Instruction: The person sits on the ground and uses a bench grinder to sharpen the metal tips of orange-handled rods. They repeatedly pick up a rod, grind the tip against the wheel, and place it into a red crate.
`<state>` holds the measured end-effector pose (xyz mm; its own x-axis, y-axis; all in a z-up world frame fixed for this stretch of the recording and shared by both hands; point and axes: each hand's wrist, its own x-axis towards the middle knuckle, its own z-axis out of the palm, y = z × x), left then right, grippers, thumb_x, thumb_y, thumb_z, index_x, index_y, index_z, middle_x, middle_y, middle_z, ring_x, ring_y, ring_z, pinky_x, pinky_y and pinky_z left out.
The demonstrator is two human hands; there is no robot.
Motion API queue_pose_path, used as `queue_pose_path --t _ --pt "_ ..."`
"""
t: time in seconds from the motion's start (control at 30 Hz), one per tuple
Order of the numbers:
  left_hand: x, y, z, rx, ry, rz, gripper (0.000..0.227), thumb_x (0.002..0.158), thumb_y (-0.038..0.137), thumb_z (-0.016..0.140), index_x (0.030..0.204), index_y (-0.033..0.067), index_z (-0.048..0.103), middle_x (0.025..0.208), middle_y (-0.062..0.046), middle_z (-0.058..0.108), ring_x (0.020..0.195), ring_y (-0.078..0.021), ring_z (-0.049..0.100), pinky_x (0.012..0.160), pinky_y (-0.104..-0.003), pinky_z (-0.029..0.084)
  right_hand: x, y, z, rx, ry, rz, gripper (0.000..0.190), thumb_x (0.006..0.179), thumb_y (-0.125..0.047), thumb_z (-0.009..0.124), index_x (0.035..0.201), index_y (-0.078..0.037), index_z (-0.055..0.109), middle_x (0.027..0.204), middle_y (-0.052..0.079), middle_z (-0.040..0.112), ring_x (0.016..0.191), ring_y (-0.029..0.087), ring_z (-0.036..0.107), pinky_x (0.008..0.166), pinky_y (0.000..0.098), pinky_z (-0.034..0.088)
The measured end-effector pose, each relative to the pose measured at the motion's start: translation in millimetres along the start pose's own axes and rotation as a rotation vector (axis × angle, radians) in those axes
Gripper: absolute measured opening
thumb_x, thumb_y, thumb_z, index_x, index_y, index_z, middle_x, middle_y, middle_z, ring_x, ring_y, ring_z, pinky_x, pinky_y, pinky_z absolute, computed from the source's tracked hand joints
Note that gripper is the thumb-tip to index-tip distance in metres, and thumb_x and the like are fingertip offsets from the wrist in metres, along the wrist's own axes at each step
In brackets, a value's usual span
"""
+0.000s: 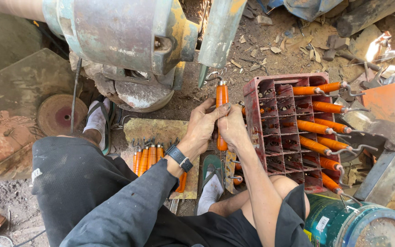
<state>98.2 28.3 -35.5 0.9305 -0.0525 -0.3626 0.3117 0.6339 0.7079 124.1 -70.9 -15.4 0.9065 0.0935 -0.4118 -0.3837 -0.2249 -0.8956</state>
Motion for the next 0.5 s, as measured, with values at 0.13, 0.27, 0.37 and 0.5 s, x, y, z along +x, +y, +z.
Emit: queue_pose_path --t 0.13,0.27,0.37,0.5 --pt "-4 -5 0 -0.011 -0.015 0.015 0.042 0.093 0.022 0.075 0.126 -0.0012 0.064 0.088 -0.004 0.07 0.064 -0.0064 0.06 0.049 -0.023 0.045 -4 3 -2 0.014 -0.011 0.027 0.004 0.092 -0.001 0.055 0.092 0.002 0.058 0.062 0.009 0.06 0.04 0.016 0.053 0.034 0.0318 0.043" --pt "-9 -4 1 -0.002 -0.013 0.01 0.044 0.093 0.023 0.075 0.128 -0.0001 0.063 0.089 -0.004 0.069 0.063 -0.0066 0.059 0.047 -0.023 0.044 -6 6 -2 0.0 -0.021 -0.009 0.004 0.092 0.001 0.054 0.092 0.003 0.058 0.064 0.009 0.06 0.042 0.016 0.054 0.035 0.0318 0.043" --pt "-13 0 -1 0.081 -0.027 -0.056 0.045 0.092 0.026 0.072 0.129 0.0044 0.059 0.084 -0.003 0.067 0.057 -0.008 0.057 0.042 -0.024 0.042 -13 11 -7 0.02 -0.057 0.01 0.009 0.09 0.001 0.052 0.098 0.002 0.056 0.065 0.008 0.059 0.042 0.016 0.054 0.035 0.0323 0.044" --pt "-19 7 -1 0.054 -0.089 -0.129 0.046 0.095 0.03 0.068 0.128 -0.0002 0.06 0.079 -0.001 0.061 0.052 -0.0084 0.048 0.04 -0.023 0.039 -29 16 -14 0.335 -0.206 0.107 0.017 0.089 -0.001 0.053 0.105 0.001 0.053 0.067 0.007 0.058 0.044 0.017 0.056 0.038 0.0323 0.048"
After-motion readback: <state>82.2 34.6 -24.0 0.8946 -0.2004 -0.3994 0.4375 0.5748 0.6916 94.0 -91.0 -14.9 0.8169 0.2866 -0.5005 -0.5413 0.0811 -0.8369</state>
